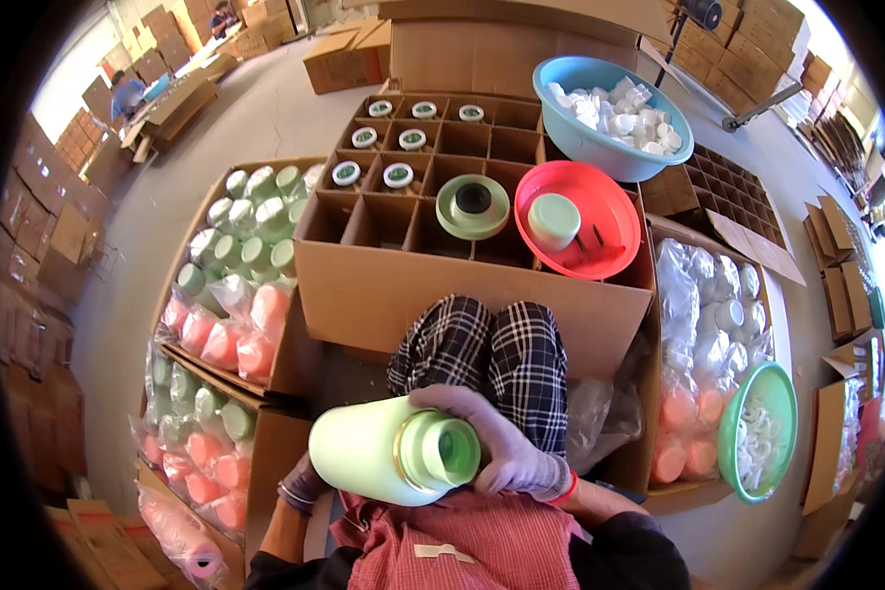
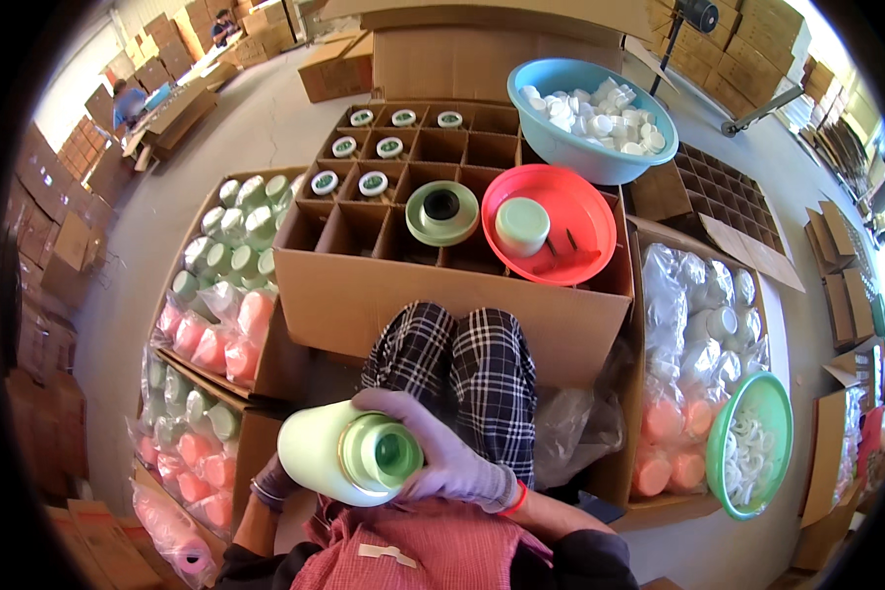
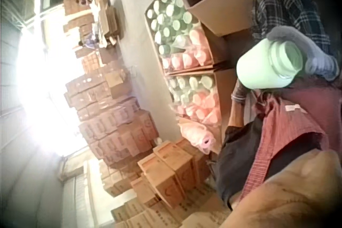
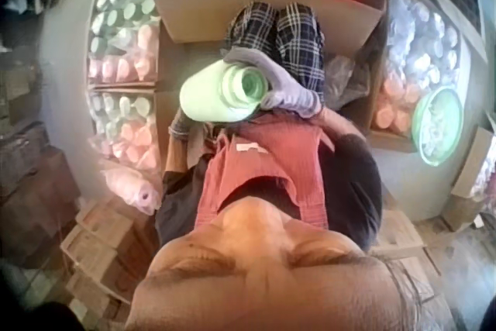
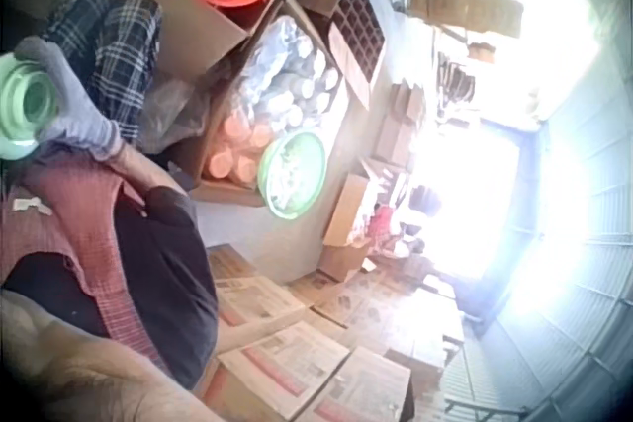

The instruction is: The person sits on the floor in a warehouse and assembles white and green thermos flasks. They pick up a flask body, insert a stopper, and screw on a lid. The person then places the assembled flask into a plastic bag and puts it into a cardboard box.

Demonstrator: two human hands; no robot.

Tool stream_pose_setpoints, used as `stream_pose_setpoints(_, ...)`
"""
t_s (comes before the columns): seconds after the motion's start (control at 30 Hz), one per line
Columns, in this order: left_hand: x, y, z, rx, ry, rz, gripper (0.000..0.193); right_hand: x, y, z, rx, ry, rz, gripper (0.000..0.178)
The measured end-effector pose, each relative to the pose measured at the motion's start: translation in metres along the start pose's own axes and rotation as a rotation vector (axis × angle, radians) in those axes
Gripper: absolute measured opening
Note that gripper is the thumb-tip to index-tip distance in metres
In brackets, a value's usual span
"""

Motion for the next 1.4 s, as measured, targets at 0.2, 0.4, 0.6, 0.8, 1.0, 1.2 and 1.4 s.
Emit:
stream_pose_setpoints(0.2, -0.006, -0.029, -0.019, 0.064, 0.344, 0.037, 0.059, 0.019, -0.035, 0.004, -0.030, 0.616, 0.344, 0.095)
stream_pose_setpoints(0.4, 0.008, -0.052, -0.025, 0.000, 0.591, 0.053, 0.062, 0.039, -0.043, 0.006, -0.258, 0.580, 0.350, 0.090)
stream_pose_setpoints(0.6, -0.041, -0.075, 0.038, -0.088, 0.443, -0.046, 0.064, 0.035, 0.019, 0.031, -0.365, 0.881, 0.665, 0.070)
stream_pose_setpoints(0.8, -0.212, -0.121, -0.053, 0.405, -0.980, -0.535, 0.066, 0.022, 0.051, 0.067, -0.008, 1.366, 0.206, 0.032)
stream_pose_setpoints(1.0, -0.106, -0.155, -0.124, 0.783, -1.189, -0.226, 0.047, 0.090, -0.089, 0.136, -0.321, 1.580, 0.415, 0.029)
stream_pose_setpoints(1.2, -0.145, -0.183, -0.121, 0.805, -0.828, -0.302, 0.047, 0.046, -0.194, 0.300, 0.045, 1.801, 0.173, 0.060)
stream_pose_setpoints(1.4, -0.107, -0.218, 0.016, -0.336, 0.757, -0.023, 0.064, 0.084, -0.178, 0.161, -0.077, 1.533, 0.427, 0.044)
Point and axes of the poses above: each hand's wrist, its own y-axis away from the middle knuckle, its own z-axis out of the back of the hand, x = y × z, the point moved 7 cm from there along -y, towards the middle knuckle
